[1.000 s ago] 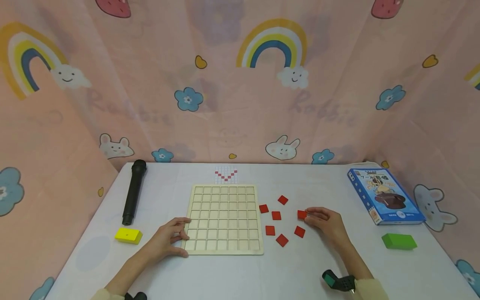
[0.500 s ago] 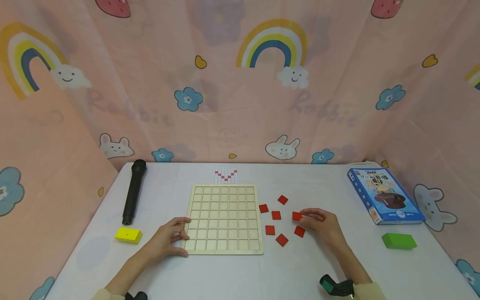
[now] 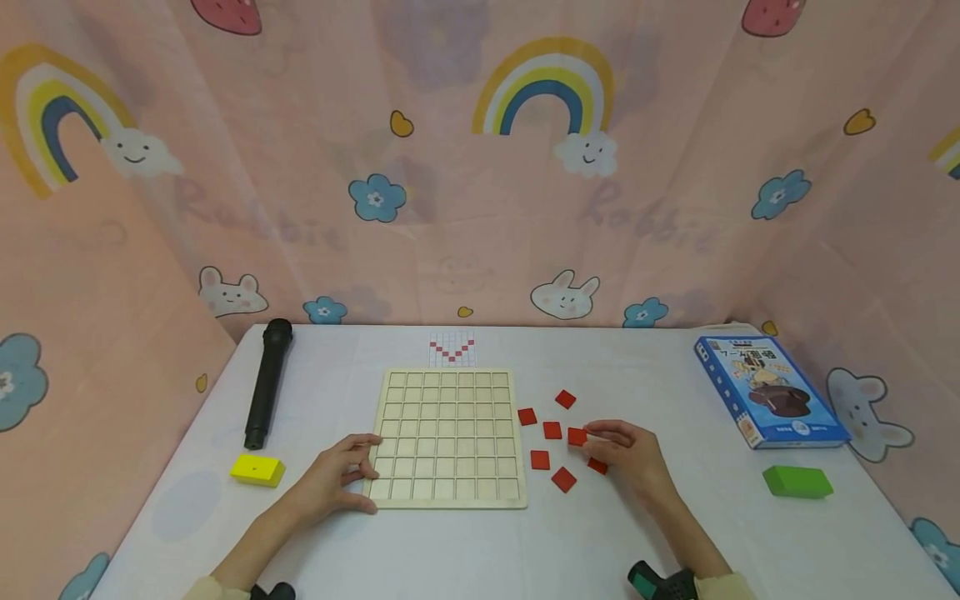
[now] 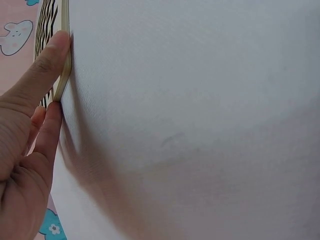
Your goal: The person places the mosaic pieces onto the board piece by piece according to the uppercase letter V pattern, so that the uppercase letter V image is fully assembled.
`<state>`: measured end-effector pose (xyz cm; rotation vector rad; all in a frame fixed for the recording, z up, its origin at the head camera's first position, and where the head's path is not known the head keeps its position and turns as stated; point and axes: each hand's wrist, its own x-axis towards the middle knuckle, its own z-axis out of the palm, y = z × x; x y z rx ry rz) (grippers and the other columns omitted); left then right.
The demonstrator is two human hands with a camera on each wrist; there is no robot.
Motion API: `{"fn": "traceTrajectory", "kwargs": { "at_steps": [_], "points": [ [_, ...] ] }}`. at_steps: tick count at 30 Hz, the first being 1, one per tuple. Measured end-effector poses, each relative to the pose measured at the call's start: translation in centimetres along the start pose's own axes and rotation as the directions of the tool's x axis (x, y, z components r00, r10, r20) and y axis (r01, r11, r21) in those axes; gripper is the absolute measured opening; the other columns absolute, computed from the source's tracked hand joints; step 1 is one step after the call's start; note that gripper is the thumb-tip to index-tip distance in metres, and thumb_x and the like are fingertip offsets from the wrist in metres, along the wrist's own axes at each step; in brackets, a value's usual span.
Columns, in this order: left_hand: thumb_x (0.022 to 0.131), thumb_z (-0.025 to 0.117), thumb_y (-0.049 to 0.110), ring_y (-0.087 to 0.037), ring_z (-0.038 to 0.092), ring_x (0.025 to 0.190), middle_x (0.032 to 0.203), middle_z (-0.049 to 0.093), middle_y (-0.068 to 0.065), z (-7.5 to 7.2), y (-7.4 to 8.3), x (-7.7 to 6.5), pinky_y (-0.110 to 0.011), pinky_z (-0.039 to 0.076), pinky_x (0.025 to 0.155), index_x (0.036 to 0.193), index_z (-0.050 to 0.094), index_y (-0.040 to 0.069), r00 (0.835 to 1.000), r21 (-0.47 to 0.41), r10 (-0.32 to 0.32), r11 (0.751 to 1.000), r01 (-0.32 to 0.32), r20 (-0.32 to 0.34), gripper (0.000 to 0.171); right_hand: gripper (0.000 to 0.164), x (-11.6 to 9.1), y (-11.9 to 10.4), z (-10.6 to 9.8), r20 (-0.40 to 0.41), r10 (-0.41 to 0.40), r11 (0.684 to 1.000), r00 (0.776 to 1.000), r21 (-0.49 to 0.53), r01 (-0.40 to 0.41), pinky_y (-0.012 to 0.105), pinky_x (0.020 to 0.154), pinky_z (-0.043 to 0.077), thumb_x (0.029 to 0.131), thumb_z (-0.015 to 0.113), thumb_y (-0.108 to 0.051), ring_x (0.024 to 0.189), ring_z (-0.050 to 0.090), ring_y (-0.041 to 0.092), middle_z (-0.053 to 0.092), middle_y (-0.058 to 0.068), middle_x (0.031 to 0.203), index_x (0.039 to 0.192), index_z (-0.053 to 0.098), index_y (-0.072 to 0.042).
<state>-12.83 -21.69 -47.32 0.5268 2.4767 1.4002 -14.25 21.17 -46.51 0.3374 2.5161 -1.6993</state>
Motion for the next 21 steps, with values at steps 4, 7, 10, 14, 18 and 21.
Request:
{"fn": "traceTrajectory", "kwargs": {
  "at_steps": [4, 7, 10, 14, 18, 21],
  "points": [
    [0.059, 0.088, 0.004, -0.049, 0.036, 0.129, 0.138, 0.04, -0.023, 0.0, -0.1, 0.0, -0.026, 0.052, 0.094, 0.078, 0.058, 0.004, 1.0, 0.0, 0.0, 1.0, 0.0, 0.002, 0.035, 0.034, -0.1, 0.0, 0.5, -0.017, 0.01, 1.0, 1.0, 0.003, -0.01, 0.019, 0.079, 0.058, 0.088, 0.07, -0.016, 0.103, 0.064, 0.027, 0.065, 0.017, 0.117, 0.118, 0.063, -0.002],
    [0.059, 0.088, 0.005, -0.049, 0.036, 0.129, 0.138, 0.041, -0.024, -0.1, -0.1, 0.0, -0.027, 0.053, 0.094, 0.078, 0.059, 0.004, 1.0, 0.005, 0.003, 1.0, -0.003, 0.004, 0.034, 0.033, 0.0, 0.2, 0.9, -0.021, 0.009, 1.0, 1.0, 0.0, -0.009, 0.018, 0.079, 0.058, 0.088, 0.07, -0.017, 0.104, 0.064, 0.027, 0.065, 0.016, 0.116, 0.118, 0.063, -0.003],
    [0.059, 0.088, 0.004, -0.05, 0.037, 0.128, 0.138, 0.041, -0.024, -0.1, -0.1, -0.1, -0.027, 0.053, 0.093, 0.078, 0.059, 0.004, 1.0, 0.007, 0.002, 1.0, -0.002, 0.001, 0.034, 0.033, -0.1, 0.2, 1.2, -0.013, 0.003, 1.0, 1.0, 0.012, -0.003, 0.019, 0.078, 0.058, 0.088, 0.071, -0.017, 0.101, 0.065, 0.026, 0.066, 0.015, 0.115, 0.117, 0.064, -0.004],
    [0.059, 0.088, 0.004, -0.05, 0.037, 0.128, 0.137, 0.041, -0.024, -0.1, 0.0, -0.1, -0.027, 0.053, 0.093, 0.077, 0.059, 0.004, 1.0, 0.007, -0.004, 1.0, 0.004, -0.008, 0.034, 0.032, -0.4, 0.0, 1.6, 0.0, -0.009, 0.999, 1.0, 0.042, 0.009, 0.019, 0.077, 0.058, 0.087, 0.071, -0.014, 0.096, 0.066, 0.023, 0.067, 0.015, 0.112, 0.116, 0.064, -0.003],
    [0.059, 0.088, 0.003, -0.05, 0.037, 0.128, 0.137, 0.041, -0.024, 0.0, 0.0, -0.1, -0.027, 0.053, 0.093, 0.078, 0.059, 0.003, 1.0, -0.003, -0.005, 1.0, 0.005, -0.008, 0.035, 0.03, -0.7, -0.1, 2.0, -0.004, -0.033, 0.997, 0.999, 0.064, 0.033, 0.018, 0.079, 0.058, 0.087, 0.071, -0.01, 0.097, 0.067, 0.023, 0.067, 0.016, 0.112, 0.115, 0.064, -0.001],
    [0.059, 0.088, 0.003, -0.05, 0.036, 0.128, 0.137, 0.041, -0.025, 0.0, 0.0, 0.0, -0.027, 0.053, 0.094, 0.078, 0.059, 0.003, 1.0, -0.01, -0.002, 1.0, 0.002, -0.004, 0.035, 0.029, -0.8, -0.1, 2.3, -0.005, -0.043, 0.996, 0.999, 0.083, 0.044, 0.018, 0.081, 0.057, 0.087, 0.07, -0.008, 0.099, 0.067, 0.024, 0.067, 0.017, 0.113, 0.115, 0.064, 0.0]
  ]
}}
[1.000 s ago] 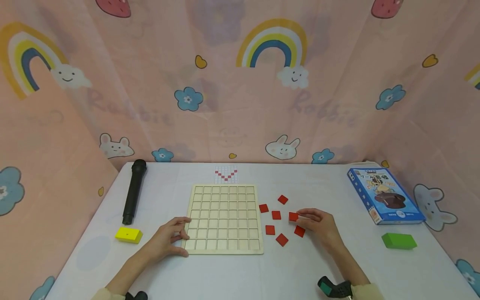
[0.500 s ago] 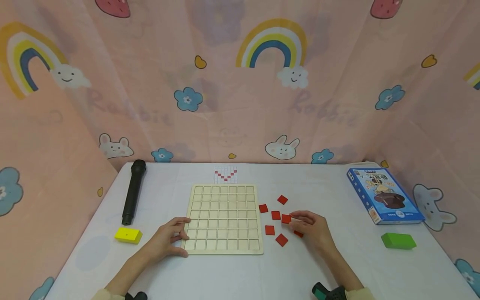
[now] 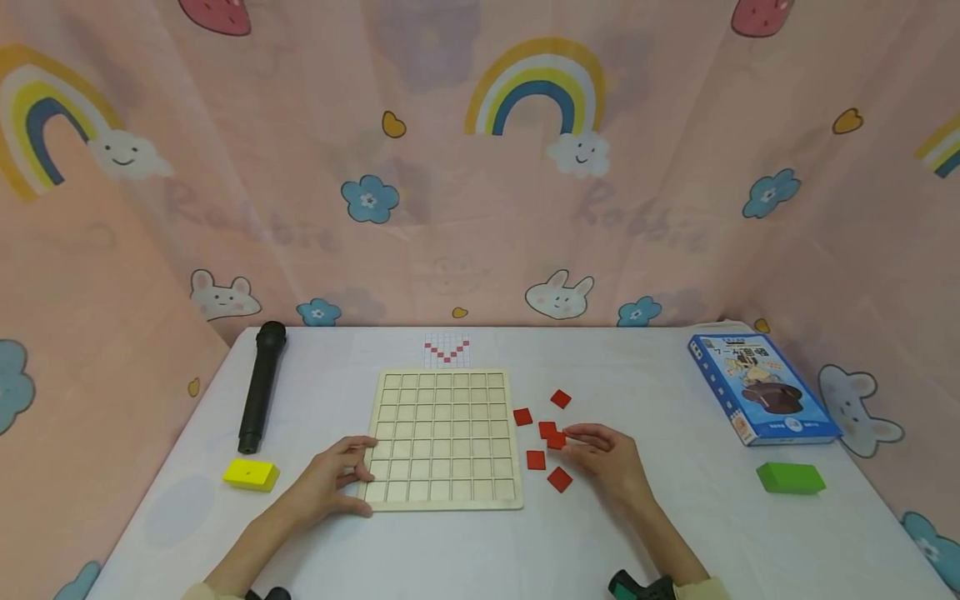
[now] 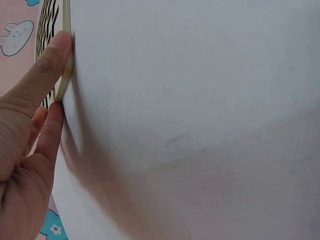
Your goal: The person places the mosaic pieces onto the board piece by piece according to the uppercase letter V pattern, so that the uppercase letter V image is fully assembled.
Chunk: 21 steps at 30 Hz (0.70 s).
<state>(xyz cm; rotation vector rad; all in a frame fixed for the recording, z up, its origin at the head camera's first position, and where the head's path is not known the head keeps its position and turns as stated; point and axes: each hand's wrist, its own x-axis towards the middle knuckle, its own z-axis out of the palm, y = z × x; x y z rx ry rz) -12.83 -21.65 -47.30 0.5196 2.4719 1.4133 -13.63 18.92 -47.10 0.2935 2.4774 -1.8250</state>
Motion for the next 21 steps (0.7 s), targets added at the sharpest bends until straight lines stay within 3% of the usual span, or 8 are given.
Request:
{"fn": "traceTrajectory", "kwargs": {
  "at_steps": [21],
  "points": [
    [0.059, 0.088, 0.005, -0.049, 0.038, 0.127, 0.137, 0.041, -0.024, 0.0, -0.1, 0.0, -0.027, 0.053, 0.094, 0.078, 0.058, 0.004, 1.0, 0.012, 0.013, 1.0, -0.013, 0.001, 0.035, 0.029, -0.4, -0.4, 2.4, 0.03, 0.005, 0.997, 1.0, 0.081, -0.008, 0.017, 0.075, 0.058, 0.082, 0.074, -0.006, 0.093, 0.068, 0.02, 0.07, 0.012, 0.104, 0.11, 0.066, -0.001]
  ]
}}
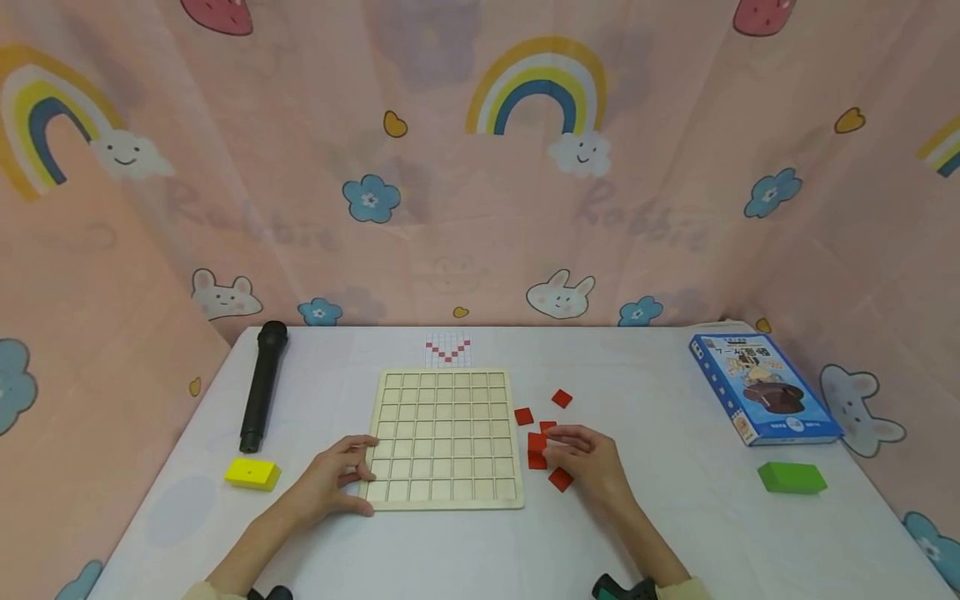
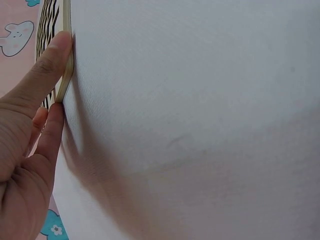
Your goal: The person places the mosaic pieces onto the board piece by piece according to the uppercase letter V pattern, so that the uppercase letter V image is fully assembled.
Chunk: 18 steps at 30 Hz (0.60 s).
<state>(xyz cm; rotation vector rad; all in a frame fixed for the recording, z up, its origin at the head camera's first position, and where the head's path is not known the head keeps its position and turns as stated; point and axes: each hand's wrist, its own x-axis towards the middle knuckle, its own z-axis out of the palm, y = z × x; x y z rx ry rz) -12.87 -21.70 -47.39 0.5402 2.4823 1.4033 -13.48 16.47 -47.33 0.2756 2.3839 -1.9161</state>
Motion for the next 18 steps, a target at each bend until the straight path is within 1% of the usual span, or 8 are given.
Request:
{"fn": "traceTrajectory", "kwargs": {
  "at_steps": [6, 12, 18],
  "points": [
    [0.058, 0.088, 0.004, -0.049, 0.037, 0.127, 0.137, 0.04, -0.024, 0.0, 0.0, 0.0, -0.027, 0.052, 0.094, 0.078, 0.058, 0.003, 1.0, -0.007, -0.008, 1.0, 0.008, 0.001, 0.036, 0.028, -0.1, 0.2, 1.0, 0.031, -0.019, 0.999, 0.999, 0.051, 0.018, 0.02, 0.077, 0.059, 0.082, 0.074, -0.004, 0.093, 0.069, 0.021, 0.07, 0.013, 0.105, 0.109, 0.066, 0.002],
    [0.059, 0.088, 0.003, -0.049, 0.038, 0.127, 0.137, 0.04, -0.024, 0.0, 0.0, -0.1, -0.027, 0.053, 0.094, 0.078, 0.058, 0.003, 1.0, -0.007, 0.002, 1.0, -0.002, 0.005, 0.036, 0.028, -0.2, 0.0, 2.0, 0.059, -0.028, 0.993, 0.998, 0.12, 0.021, 0.021, 0.076, 0.06, 0.08, 0.074, 0.0, 0.091, 0.069, 0.02, 0.07, 0.013, 0.104, 0.107, 0.066, 0.003],
    [0.059, 0.088, 0.004, -0.049, 0.038, 0.127, 0.137, 0.04, -0.024, 0.0, 0.0, -0.1, -0.027, 0.052, 0.094, 0.078, 0.058, 0.003, 1.0, -0.003, 0.005, 1.0, -0.005, 0.005, 0.035, 0.03, -0.3, -0.2, 2.7, 0.069, -0.045, 0.991, 0.997, 0.126, 0.036, 0.023, 0.077, 0.06, 0.078, 0.076, 0.0, 0.091, 0.069, 0.022, 0.071, 0.012, 0.101, 0.106, 0.067, 0.001]
  ]
}}
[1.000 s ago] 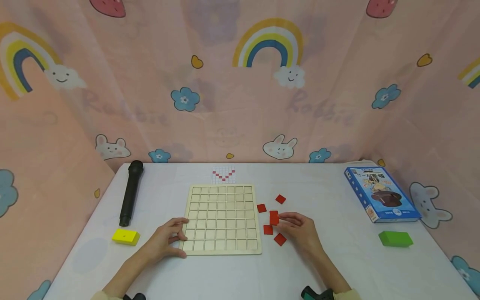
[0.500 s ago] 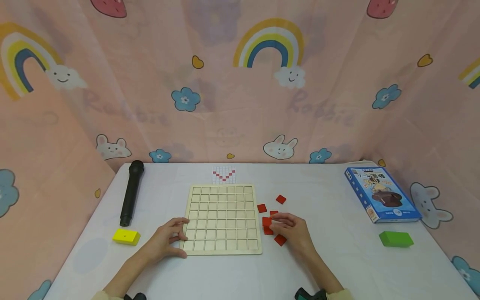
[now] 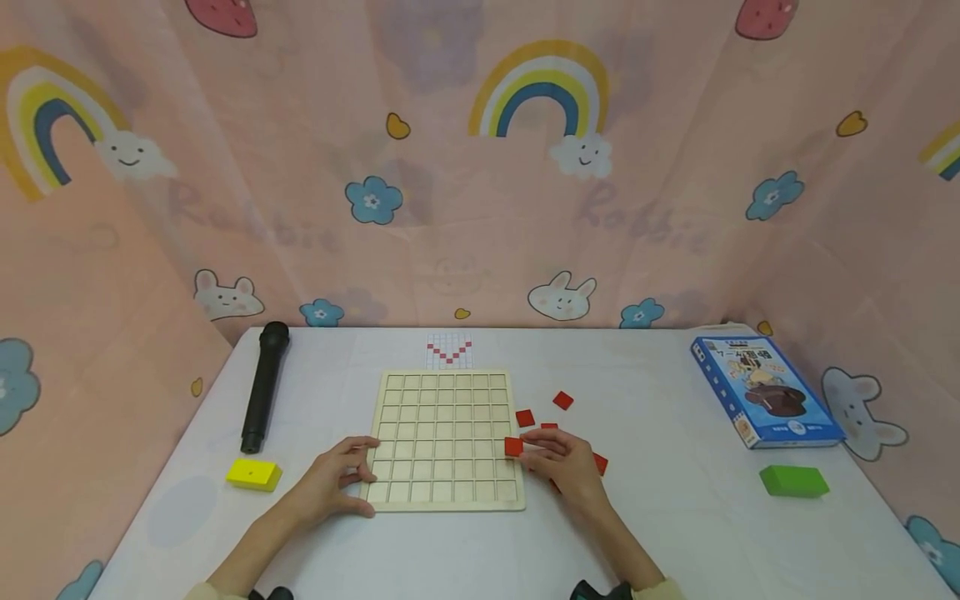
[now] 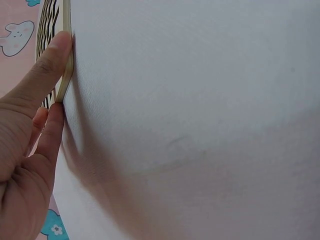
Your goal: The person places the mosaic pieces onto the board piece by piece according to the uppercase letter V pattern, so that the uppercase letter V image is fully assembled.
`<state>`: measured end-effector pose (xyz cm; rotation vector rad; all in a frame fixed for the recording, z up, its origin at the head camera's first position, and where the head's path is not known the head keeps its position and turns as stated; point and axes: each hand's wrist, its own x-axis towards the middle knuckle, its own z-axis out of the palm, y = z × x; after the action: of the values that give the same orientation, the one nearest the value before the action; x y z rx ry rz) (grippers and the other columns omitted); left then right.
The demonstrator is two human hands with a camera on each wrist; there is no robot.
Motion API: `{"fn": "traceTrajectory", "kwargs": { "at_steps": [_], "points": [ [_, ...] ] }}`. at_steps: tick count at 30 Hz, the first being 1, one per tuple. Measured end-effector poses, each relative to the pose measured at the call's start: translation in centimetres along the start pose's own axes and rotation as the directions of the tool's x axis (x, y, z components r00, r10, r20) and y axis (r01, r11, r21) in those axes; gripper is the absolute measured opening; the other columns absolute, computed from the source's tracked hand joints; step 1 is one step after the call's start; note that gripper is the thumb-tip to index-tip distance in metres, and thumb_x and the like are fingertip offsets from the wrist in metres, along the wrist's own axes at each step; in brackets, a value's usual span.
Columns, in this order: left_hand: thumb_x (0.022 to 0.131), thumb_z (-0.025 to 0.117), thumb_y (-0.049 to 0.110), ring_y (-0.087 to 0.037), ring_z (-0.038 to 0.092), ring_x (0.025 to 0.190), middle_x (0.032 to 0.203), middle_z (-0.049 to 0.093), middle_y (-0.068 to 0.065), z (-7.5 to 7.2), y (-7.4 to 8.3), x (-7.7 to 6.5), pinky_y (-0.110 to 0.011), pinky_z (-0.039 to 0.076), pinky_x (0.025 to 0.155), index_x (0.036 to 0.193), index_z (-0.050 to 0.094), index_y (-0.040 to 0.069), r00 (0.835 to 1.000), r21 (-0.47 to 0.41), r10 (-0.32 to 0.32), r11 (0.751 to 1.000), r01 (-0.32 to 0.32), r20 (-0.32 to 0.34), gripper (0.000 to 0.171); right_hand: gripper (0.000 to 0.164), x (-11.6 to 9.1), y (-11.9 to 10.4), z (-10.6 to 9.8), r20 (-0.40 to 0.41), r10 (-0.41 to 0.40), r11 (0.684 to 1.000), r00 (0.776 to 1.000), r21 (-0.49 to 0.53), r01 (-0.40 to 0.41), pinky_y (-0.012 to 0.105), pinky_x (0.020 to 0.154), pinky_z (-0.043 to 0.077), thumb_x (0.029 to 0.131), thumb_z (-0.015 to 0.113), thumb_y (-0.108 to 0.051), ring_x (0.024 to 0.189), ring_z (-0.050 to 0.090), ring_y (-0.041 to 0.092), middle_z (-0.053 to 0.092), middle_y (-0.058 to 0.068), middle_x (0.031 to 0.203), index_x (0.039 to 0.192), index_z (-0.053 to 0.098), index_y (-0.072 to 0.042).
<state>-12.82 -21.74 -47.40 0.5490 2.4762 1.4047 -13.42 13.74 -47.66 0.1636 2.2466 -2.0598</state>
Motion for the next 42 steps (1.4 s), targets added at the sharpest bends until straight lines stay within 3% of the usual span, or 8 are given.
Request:
{"fn": "traceTrajectory", "kwargs": {
  "at_steps": [10, 19, 27, 42],
  "points": [
    [0.058, 0.088, 0.004, -0.049, 0.038, 0.127, 0.138, 0.04, -0.023, 0.0, 0.3, 0.0, -0.028, 0.052, 0.095, 0.078, 0.058, 0.004, 1.0, 0.012, -0.002, 1.0, 0.002, -0.002, 0.035, 0.026, 0.0, 0.5, 1.1, 0.0, 0.003, 0.999, 1.0, -0.034, -0.003, 0.022, 0.078, 0.059, 0.08, 0.076, -0.003, 0.093, 0.068, 0.023, 0.071, 0.011, 0.1, 0.105, 0.068, -0.001],
    [0.058, 0.088, 0.006, -0.048, 0.038, 0.128, 0.138, 0.041, -0.023, 0.0, 0.3, 0.0, -0.028, 0.052, 0.095, 0.078, 0.059, 0.005, 1.0, 0.026, -0.008, 1.0, 0.008, -0.007, 0.035, 0.027, -0.1, 0.4, 1.9, 0.022, 0.007, 0.998, 1.0, -0.056, -0.006, 0.019, 0.076, 0.059, 0.078, 0.076, 0.0, 0.083, 0.067, 0.021, 0.071, 0.01, 0.096, 0.103, 0.068, -0.001],
    [0.058, 0.088, 0.005, -0.049, 0.038, 0.127, 0.137, 0.041, -0.023, 0.0, 0.4, 0.0, -0.028, 0.052, 0.095, 0.079, 0.059, 0.004, 1.0, 0.021, -0.005, 1.0, 0.005, -0.001, 0.035, 0.028, -0.2, 0.5, 2.5, 0.052, -0.034, 0.994, 0.998, -0.097, 0.039, 0.019, 0.076, 0.059, 0.079, 0.078, -0.007, 0.08, 0.069, 0.02, 0.071, 0.012, 0.097, 0.104, 0.068, -0.001],
    [0.057, 0.088, 0.004, -0.049, 0.041, 0.125, 0.136, 0.042, -0.023, 0.1, 0.0, 0.1, -0.027, 0.053, 0.093, 0.077, 0.058, 0.005, 1.0, 0.025, 0.003, 1.0, -0.002, -0.009, 0.036, 0.029, -0.5, 0.2, 3.6, 0.09, -0.086, 0.984, 0.992, -0.145, 0.099, 0.016, 0.072, 0.058, 0.076, 0.079, -0.004, 0.075, 0.069, 0.019, 0.071, 0.012, 0.096, 0.103, 0.068, 0.001]
  ]
}}
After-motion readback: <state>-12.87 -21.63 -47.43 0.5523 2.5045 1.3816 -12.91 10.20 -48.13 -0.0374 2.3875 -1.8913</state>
